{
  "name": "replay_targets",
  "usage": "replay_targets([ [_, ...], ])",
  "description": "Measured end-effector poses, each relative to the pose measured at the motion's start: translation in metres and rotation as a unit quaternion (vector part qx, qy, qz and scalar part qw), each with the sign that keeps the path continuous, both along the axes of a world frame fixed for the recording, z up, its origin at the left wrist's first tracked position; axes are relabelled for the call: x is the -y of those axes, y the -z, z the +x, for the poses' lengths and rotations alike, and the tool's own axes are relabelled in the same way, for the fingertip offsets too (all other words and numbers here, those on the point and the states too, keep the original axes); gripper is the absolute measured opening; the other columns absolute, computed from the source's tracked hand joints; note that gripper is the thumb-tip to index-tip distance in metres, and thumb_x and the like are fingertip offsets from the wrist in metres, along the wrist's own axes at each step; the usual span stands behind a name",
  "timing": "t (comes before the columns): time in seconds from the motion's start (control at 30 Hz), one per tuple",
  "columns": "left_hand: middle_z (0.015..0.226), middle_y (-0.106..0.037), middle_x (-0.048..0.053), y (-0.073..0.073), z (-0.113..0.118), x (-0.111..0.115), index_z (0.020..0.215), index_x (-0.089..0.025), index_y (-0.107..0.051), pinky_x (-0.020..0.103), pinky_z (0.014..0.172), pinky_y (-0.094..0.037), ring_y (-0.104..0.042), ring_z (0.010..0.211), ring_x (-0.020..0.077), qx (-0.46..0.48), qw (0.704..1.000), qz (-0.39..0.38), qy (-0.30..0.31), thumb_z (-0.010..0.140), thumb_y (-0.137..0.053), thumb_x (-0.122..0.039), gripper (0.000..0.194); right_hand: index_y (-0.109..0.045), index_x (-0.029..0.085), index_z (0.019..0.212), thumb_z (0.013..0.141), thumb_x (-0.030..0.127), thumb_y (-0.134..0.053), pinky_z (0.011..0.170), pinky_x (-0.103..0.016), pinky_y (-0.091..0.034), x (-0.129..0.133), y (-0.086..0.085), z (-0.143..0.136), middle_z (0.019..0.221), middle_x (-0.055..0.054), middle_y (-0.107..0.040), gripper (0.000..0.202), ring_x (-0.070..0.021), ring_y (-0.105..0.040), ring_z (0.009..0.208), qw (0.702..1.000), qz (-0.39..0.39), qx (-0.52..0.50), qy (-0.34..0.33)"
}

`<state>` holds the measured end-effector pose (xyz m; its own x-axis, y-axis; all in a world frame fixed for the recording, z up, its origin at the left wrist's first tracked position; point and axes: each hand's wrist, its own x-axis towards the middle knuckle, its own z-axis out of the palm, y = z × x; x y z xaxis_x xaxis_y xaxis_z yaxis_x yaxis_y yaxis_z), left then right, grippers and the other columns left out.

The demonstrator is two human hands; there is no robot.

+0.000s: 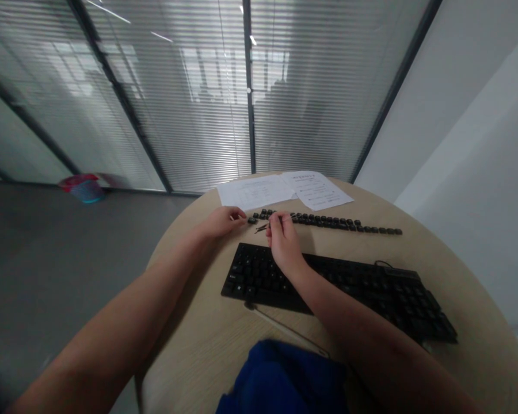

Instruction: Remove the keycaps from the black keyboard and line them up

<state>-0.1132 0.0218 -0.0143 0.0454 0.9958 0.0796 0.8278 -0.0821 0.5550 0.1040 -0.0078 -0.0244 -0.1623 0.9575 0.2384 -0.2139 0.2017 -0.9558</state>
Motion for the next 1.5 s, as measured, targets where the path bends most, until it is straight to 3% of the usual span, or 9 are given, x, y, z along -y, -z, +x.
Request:
replay_targets([
  [0.1, 0.079, -0.071, 0.002, -0.012, 0.0, 0.008, 0.09, -0.019, -0.077, 0.026, 0.066, -0.044, -0.061, 0.07, 0.0158, 0.019, 0.994, -0.056, 0.094, 0.077, -0.068, -0.036, 0.023, -0.051, 0.025, 0.091, 0.091, 0.058, -0.051, 0.045, -0.022, -0.035, 0.005, 0.001, 0.001, 0.064, 0.006, -0.053, 0.034, -0.0103, -0.045, 0.049, 0.995, 0.063, 0.052, -0.052],
  [0.2, 0.072, -0.068, 0.0, -0.024, 0.002, 0.018, 0.098, -0.02, -0.076, 0.027, 0.059, -0.043, -0.057, 0.06, 0.0145, 0.048, 0.972, -0.145, 0.181, 0.074, -0.07, -0.041, 0.032, -0.054, 0.025, 0.087, 0.093, 0.054, -0.052, 0.049, -0.024, -0.036, 0.008, 0.002, 0.005, 0.059, 0.005, -0.052, 0.03, -0.0122, -0.046, 0.05, 0.983, 0.103, 0.124, -0.088],
  [0.3, 0.058, -0.059, -0.003, -0.031, 0.006, 0.025, 0.105, -0.022, -0.074, 0.026, 0.047, -0.036, -0.048, 0.048, 0.0126, 0.049, 0.955, -0.225, 0.188, 0.068, -0.075, -0.048, 0.045, -0.058, 0.024, 0.084, 0.092, 0.049, -0.056, 0.051, -0.025, -0.035, 0.01, 0.0, 0.008, 0.057, 0.005, -0.051, 0.026, -0.0135, -0.046, 0.051, 0.969, 0.127, 0.18, -0.113],
  [0.43, 0.052, -0.058, -0.004, -0.03, 0.009, 0.026, 0.097, -0.021, -0.071, 0.024, 0.041, -0.033, -0.048, 0.043, 0.0124, 0.072, 0.93, -0.303, 0.195, 0.062, -0.082, -0.044, 0.044, -0.06, 0.024, 0.081, 0.092, 0.043, -0.058, 0.053, -0.026, -0.034, 0.012, -0.003, 0.008, 0.058, 0.004, -0.053, 0.022, -0.0144, -0.046, 0.053, 0.957, 0.155, 0.214, -0.123],
  [0.73, 0.065, -0.065, -0.002, -0.025, 0.007, 0.022, 0.094, -0.02, -0.059, 0.018, 0.041, -0.034, -0.058, 0.051, 0.0123, 0.072, 0.913, -0.334, 0.223, 0.069, -0.077, -0.044, 0.039, -0.053, 0.023, 0.085, 0.097, 0.04, -0.051, 0.057, -0.028, -0.035, 0.011, -0.002, 0.008, 0.063, 0.004, -0.051, 0.021, -0.0149, -0.048, 0.058, 0.931, 0.179, 0.276, -0.16],
  [1.1, 0.063, -0.063, -0.003, -0.021, 0.005, 0.02, 0.094, -0.02, -0.06, 0.017, 0.04, -0.034, -0.058, 0.05, 0.012, 0.071, 0.913, -0.33, 0.231, 0.07, -0.076, -0.043, 0.037, -0.053, 0.022, 0.085, 0.097, 0.038, -0.052, 0.062, -0.028, -0.036, 0.016, -0.003, 0.008, 0.069, 0.002, -0.056, 0.019, -0.0155, -0.052, 0.063, 0.888, 0.26, 0.329, -0.189],
  [1.5, 0.062, -0.062, -0.003, -0.021, 0.005, 0.021, 0.093, -0.019, -0.062, 0.018, 0.04, -0.034, -0.058, 0.05, 0.012, 0.076, 0.913, -0.324, 0.237, 0.069, -0.078, -0.044, 0.038, -0.052, 0.022, 0.084, 0.094, 0.035, -0.056, 0.056, -0.027, -0.032, 0.019, -0.005, 0.008, 0.061, 0.005, -0.051, 0.017, -0.0129, -0.046, 0.053, 0.883, 0.273, 0.326, -0.197],
])
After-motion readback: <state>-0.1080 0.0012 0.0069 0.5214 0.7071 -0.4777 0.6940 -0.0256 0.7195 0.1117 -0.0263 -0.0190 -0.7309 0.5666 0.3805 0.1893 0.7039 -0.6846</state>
